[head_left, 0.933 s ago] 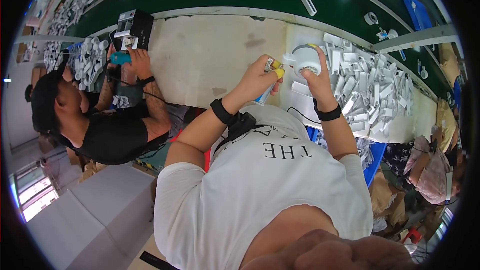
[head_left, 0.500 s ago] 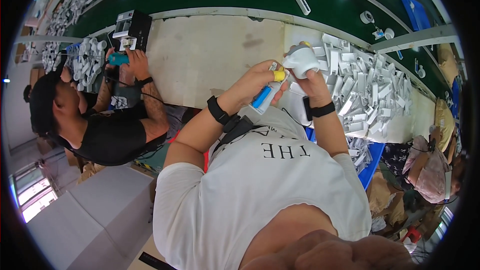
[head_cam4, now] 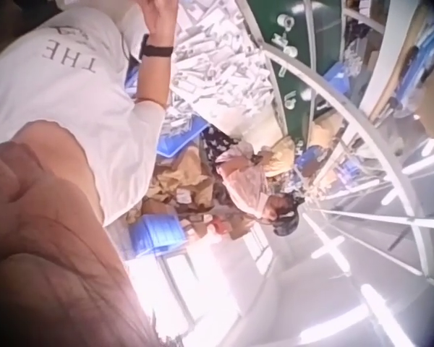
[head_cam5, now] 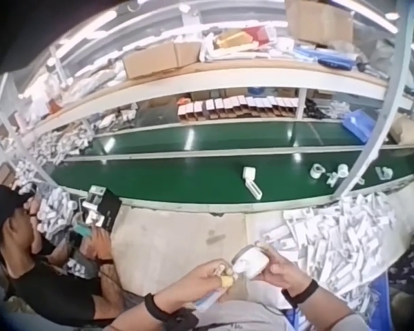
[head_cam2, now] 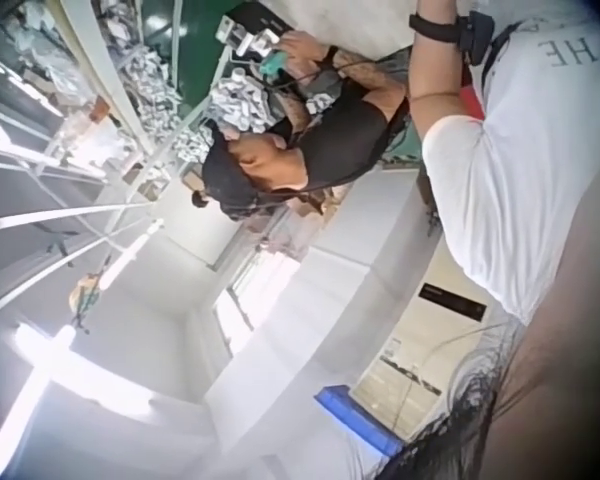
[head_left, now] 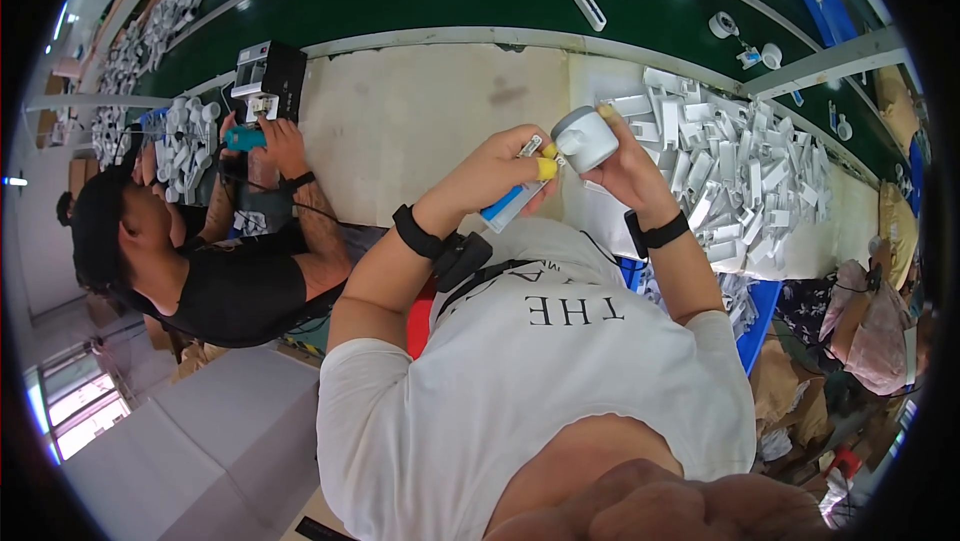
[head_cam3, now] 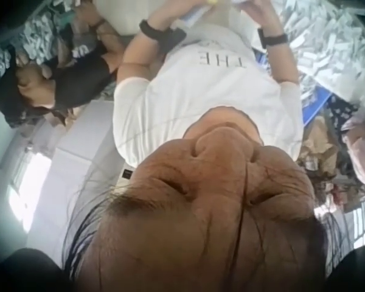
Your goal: The person picks up a fan head and a handle, joins them together, and places a battery inside. They then press a back cover onto the handle, set the assembled fan on the table, and reach for another handle.
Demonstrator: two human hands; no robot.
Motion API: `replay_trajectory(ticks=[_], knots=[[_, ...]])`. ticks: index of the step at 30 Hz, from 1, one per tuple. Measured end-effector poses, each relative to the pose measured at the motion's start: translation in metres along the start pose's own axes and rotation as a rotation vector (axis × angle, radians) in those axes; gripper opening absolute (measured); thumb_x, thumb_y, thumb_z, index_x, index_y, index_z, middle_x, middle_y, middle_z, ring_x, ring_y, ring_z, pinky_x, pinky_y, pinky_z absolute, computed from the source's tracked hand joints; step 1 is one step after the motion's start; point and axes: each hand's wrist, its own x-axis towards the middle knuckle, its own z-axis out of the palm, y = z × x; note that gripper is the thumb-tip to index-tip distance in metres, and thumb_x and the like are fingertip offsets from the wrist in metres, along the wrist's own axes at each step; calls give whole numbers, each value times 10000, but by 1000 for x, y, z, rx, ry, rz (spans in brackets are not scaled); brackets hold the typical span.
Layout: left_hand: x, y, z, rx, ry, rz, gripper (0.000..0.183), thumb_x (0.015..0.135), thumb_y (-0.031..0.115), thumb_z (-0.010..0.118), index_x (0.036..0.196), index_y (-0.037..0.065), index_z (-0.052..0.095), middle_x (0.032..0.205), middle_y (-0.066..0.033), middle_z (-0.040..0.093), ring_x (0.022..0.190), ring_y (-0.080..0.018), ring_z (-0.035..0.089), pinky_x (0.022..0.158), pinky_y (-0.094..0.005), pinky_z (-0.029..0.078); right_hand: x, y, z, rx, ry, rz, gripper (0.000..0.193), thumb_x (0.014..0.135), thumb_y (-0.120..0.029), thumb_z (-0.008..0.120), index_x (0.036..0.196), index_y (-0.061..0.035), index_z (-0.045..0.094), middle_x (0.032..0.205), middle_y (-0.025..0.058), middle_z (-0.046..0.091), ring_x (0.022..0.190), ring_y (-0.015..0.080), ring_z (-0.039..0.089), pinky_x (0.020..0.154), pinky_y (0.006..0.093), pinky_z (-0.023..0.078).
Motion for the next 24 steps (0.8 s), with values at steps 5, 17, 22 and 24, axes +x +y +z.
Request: replay_trajectory(ticks=[5, 17, 22, 24], knots=[[-1, 4, -1, -155, -81, -42, 92, 832, 82, 465, 912, 38, 456, 723, -97, 573, 516, -142, 531, 487, -262, 436, -2, -3, 8, -540, 4, -188, 736, 785, -417, 609, 1359, -107, 268, 1254, 90, 426, 1058, 191, 501, 836, 361, 453], [4, -1, 1, -698, -132, 60, 135, 851, 148, 473, 932, 39, 472, 728, -114, 567, 489, -161, 520, 439, -265, 429, -3, 13, 33, -354, 60, -495, 1066, 622, -387, 765, 1404, -156, 79, 1421, 168, 185, 1227, 292, 370, 970, 369, 365], [7, 5, 3, -468, -146, 49, 113, 851, 146, 469, 920, 57, 478, 726, -97, 563, 539, -170, 530, 460, -300, 425, -4, 17, 30, -700, 199, -543, 941, 629, -122, 764, 1368, -77, 183, 1364, 140, 297, 1241, 252, 346, 1012, 366, 302], [1, 14, -7, -125, -67, 46, 139, 840, 146, 488, 938, 47, 478, 723, -90, 563, 545, -163, 524, 472, -283, 418, -9, 6, 27, -647, 220, -554, 852, 630, -52, 741, 1329, -54, 254, 1322, 127, 353, 1221, 237, 369, 1012, 363, 299]])
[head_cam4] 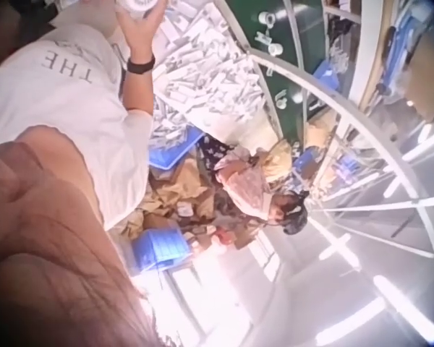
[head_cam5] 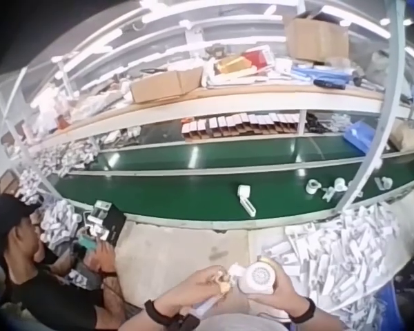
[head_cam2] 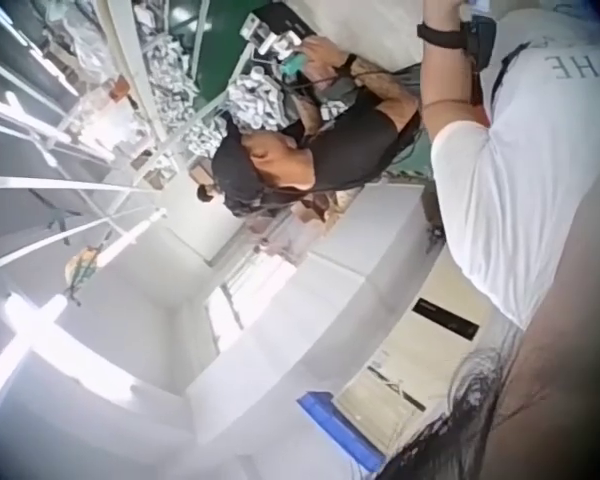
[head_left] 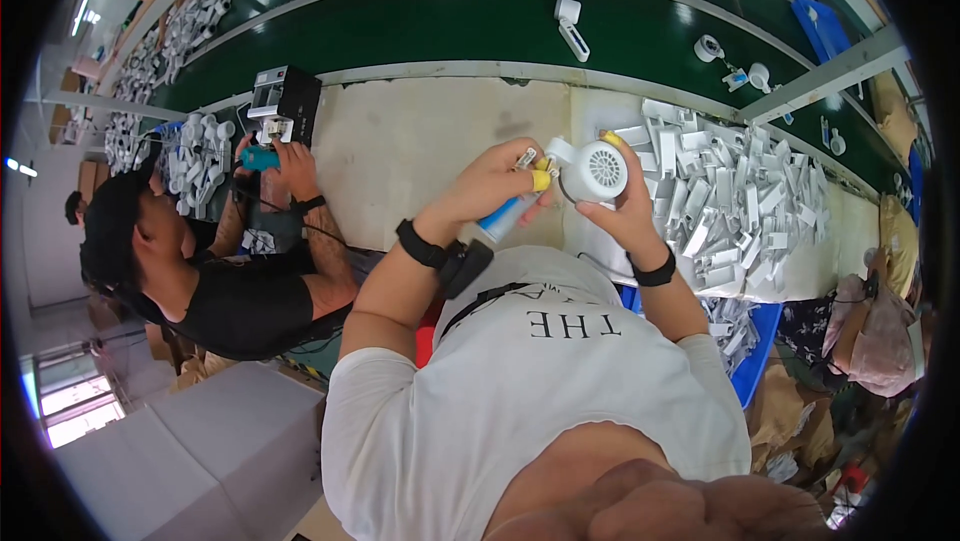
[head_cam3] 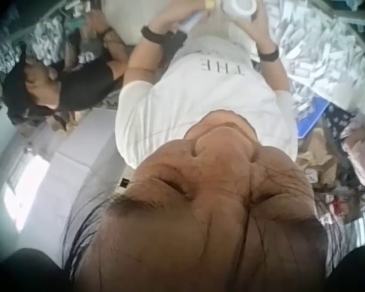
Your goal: The person picks up a fan head and a handle, joins them together, and places a battery inside. They then press a back cover onto the handle, set the assembled fan on the table, and reach for another handle.
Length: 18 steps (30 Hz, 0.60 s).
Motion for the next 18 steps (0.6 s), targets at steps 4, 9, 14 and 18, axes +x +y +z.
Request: replay_trajectory(ticks=[4, 9, 14, 18], knots=[[-3, 5, -5, 1118, 238, 150, 198, 789, 102, 539, 953, 19, 463, 739, -73, 577, 559, -144, 515, 499, -264, 408, 6, -9, -17, -265, -234, -93, 802, 635, -54, 731, 1302, -40, 286, 1292, 120, 389, 1185, 226, 407, 992, 352, 324], [7, -8, 8, 964, 369, 261, 204, 775, 85, 544, 940, 14, 447, 812, -80, 609, 601, -126, 545, 534, -256, 427, 10, -6, -11, 246, -38, 320, 571, 809, -285, 553, 1283, -65, 322, 1127, 129, 498, 910, 219, 566, 714, 306, 480], [16, -18, 13, 543, 346, 345, 178, 786, 44, 501, 951, 25, 439, 939, -113, 631, 650, -134, 591, 549, -247, 470, 3, 20, -10, 831, -21, 898, 548, 900, -503, 311, 1268, -100, 365, 877, 108, 606, 590, 239, 608, 447, 258, 500], [18, -20, 0, 90, 295, 112, 159, 812, 62, 470, 960, 10, 440, 978, -153, 618, 650, -145, 603, 511, -258, 493, -3, 14, 1, 613, 71, 540, 596, 877, -335, 507, 1344, -101, 220, 1221, 147, 453, 897, 253, 601, 705, 310, 530]])
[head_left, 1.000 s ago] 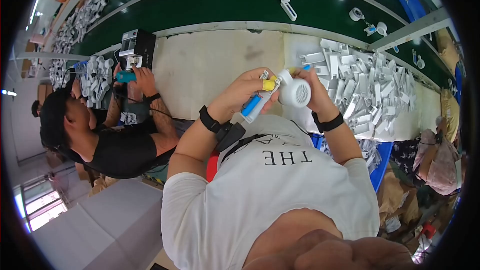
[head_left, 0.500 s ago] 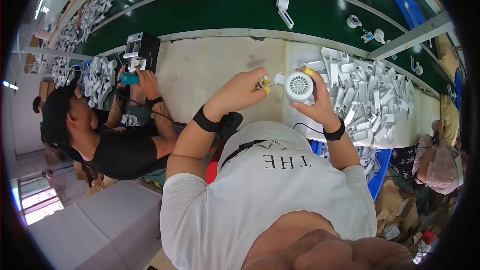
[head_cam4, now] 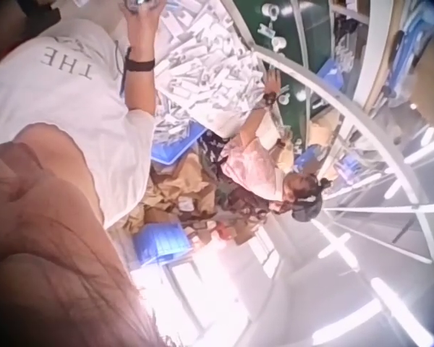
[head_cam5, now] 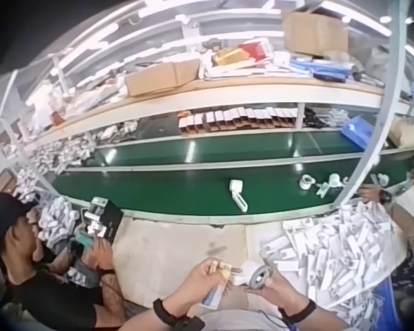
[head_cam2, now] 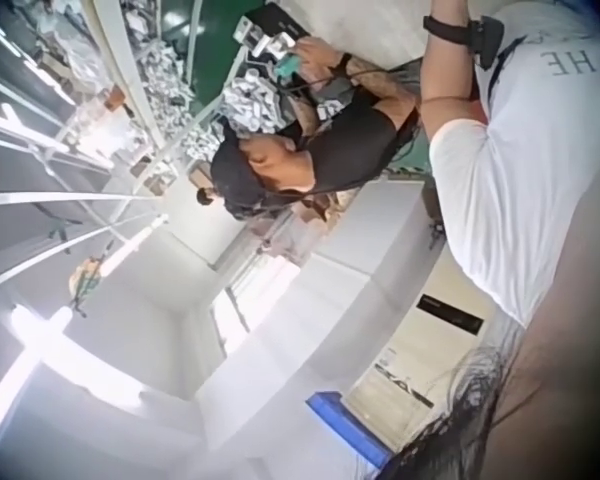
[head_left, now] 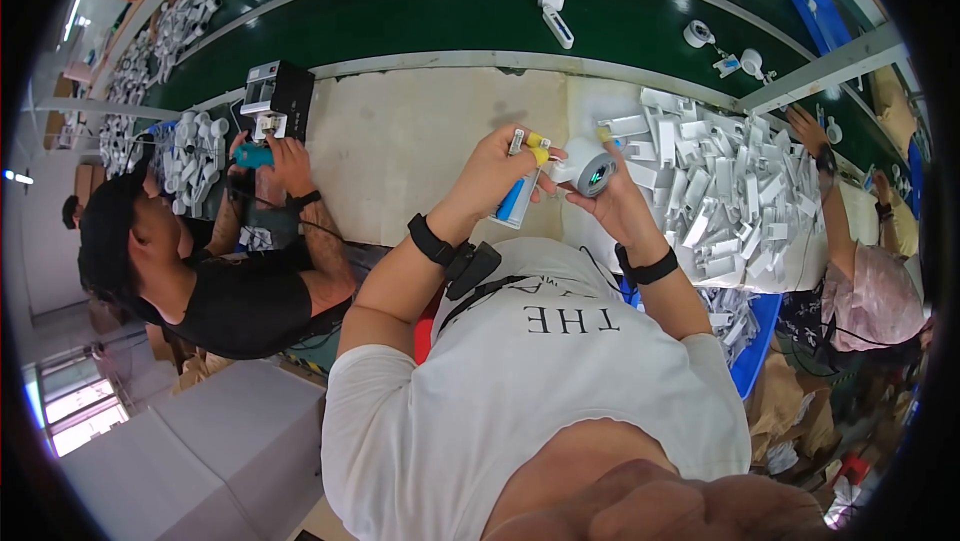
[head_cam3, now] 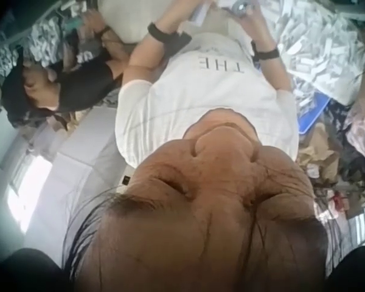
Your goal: The person picks up a fan head and a handle, joins them together, and places a battery inside. They then press a back cover onto the handle, set the assembled fan on the table, and reach for another handle.
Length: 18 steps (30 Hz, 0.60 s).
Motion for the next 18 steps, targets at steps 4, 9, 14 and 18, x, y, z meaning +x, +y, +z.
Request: replay_trajectory(ticks=[4, 9, 14, 18], knots=[[6, -5, -7, -283, 11, -154, 202, 832, 116, 455, 981, -20, 468, 982, -161, 608, 654, -177, 607, 516, -265, 503, -7, -3, 8, -395, -164, -342, 818, 751, -95, 670, 1371, -135, 139, 1340, 159, 299, 1012, 266, 546, 799, 330, 494], [2, -12, -2, -441, -70, -229, 204, 854, 170, 484, 965, -1, 492, 937, -160, 608, 603, -145, 578, 494, -246, 484, 7, -1, -26, -1358, 133, -1160, 905, 591, -3, 750, 1329, -151, 247, 1261, 162, 382, 1064, 327, 513, 866, 404, 445], [-4, -6, 0, -288, -39, -250, 186, 860, 167, 485, 956, 8, 489, 843, -138, 603, 563, -130, 555, 483, -242, 464, -11, -39, -6, -1540, -225, -1275, 747, 600, -37, 764, 1236, -64, 373, 1135, 117, 502, 1063, 286, 507, 917, 346, 415], [-11, -1, 5, -64, -148, -115, 163, 838, 119, 465, 952, 4, 447, 777, -120, 584, 554, -150, 555, 476, -262, 455, -14, -50, -4, -553, -89, -244, 741, 621, -66, 753, 1247, -37, 356, 1130, 66, 508, 1076, 183, 484, 898, 325, 416]])
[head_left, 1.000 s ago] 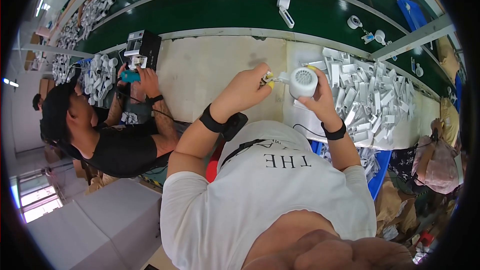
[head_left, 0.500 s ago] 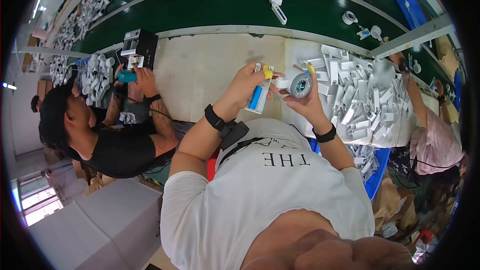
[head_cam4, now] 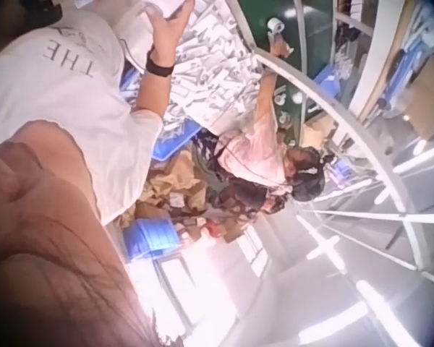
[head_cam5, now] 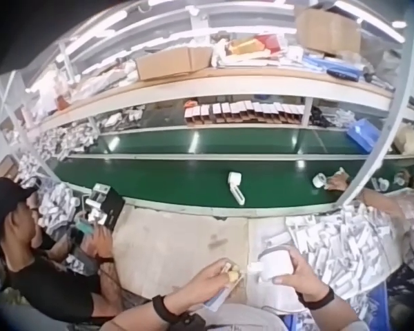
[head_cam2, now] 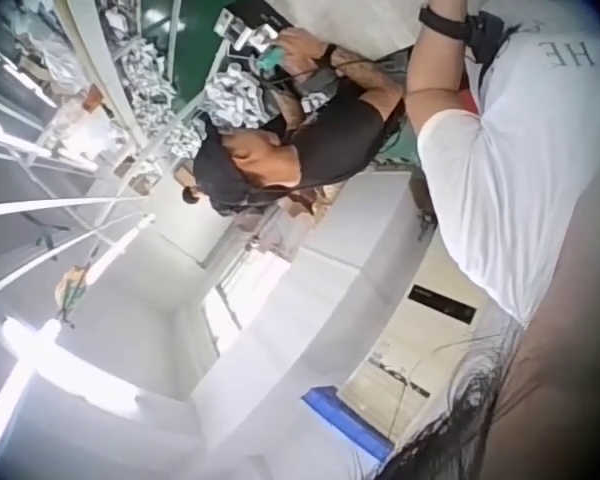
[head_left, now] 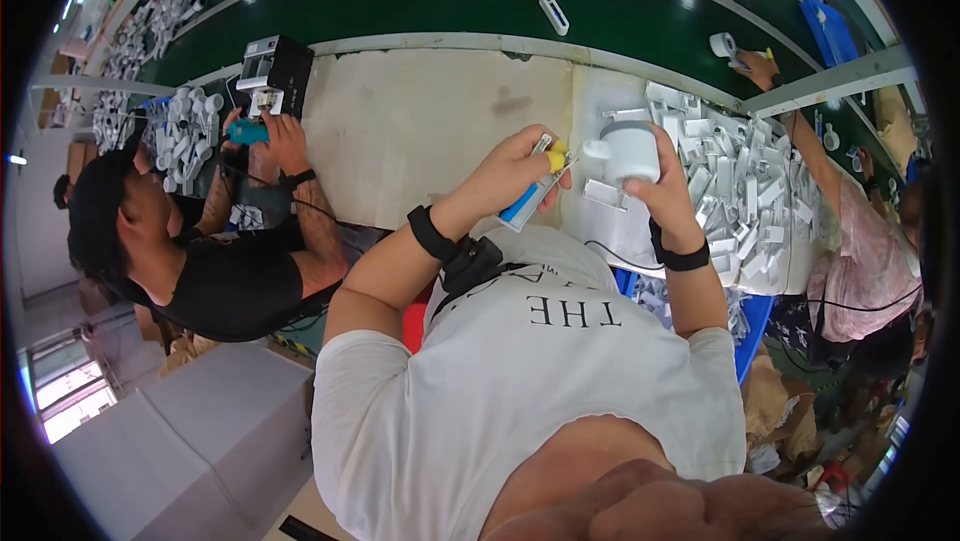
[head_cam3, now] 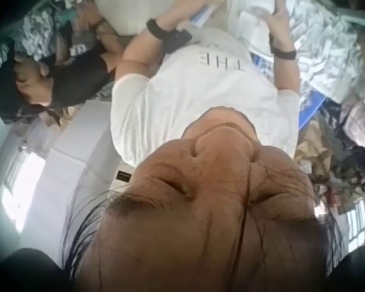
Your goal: The person picks up a fan head and a handle, joins them together, and places a battery inside. They then press a back cover onto the handle, set the assembled fan on the table, and reach for another handle.
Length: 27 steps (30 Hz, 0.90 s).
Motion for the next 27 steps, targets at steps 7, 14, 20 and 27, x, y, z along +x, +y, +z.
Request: replay_trajectory(ticks=[7, 14, 20, 27], knots=[[0, 5, 4, 70, -3, -4, 142, 804, 60, 464, 927, 1, 424, 764, -116, 580, 547, -153, 552, 476, -278, 453, 8, 10, -4, -16, -13, -36, 832, 608, -228, 775, 1286, -51, 325, 1150, 77, 496, 1040, 210, 526, 894, 337, 422], [-1, 0, 2, 103, 6, 2, 142, 812, 50, 446, 946, 4, 434, 755, -115, 576, 547, -139, 536, 481, -274, 444, 14, 9, -4, -64, -168, -212, 829, 568, 9, 779, 1261, -114, 342, 1207, 90, 461, 1108, 198, 478, 920, 333, 414], [1, -6, 2, 276, 43, 8, 148, 774, 50, 490, 911, 3, 455, 723, -84, 577, 533, -123, 532, 471, -266, 441, 14, -12, -4, -279, -211, -213, 801, 597, -44, 778, 1283, -105, 370, 1221, 96, 463, 1112, 207, 478, 932, 336, 403], [4, -15, 8, 762, 55, 139, 291, 695, 124, 581, 904, -44, 469, 656, -148, 558, 577, -227, 558, 546, -310, 444, 27, -49, 6, -496, -339, 11, 697, 694, -182, 729, 1294, -47, 399, 1212, 103, 493, 1044, 184, 522, 898, 297, 409]])
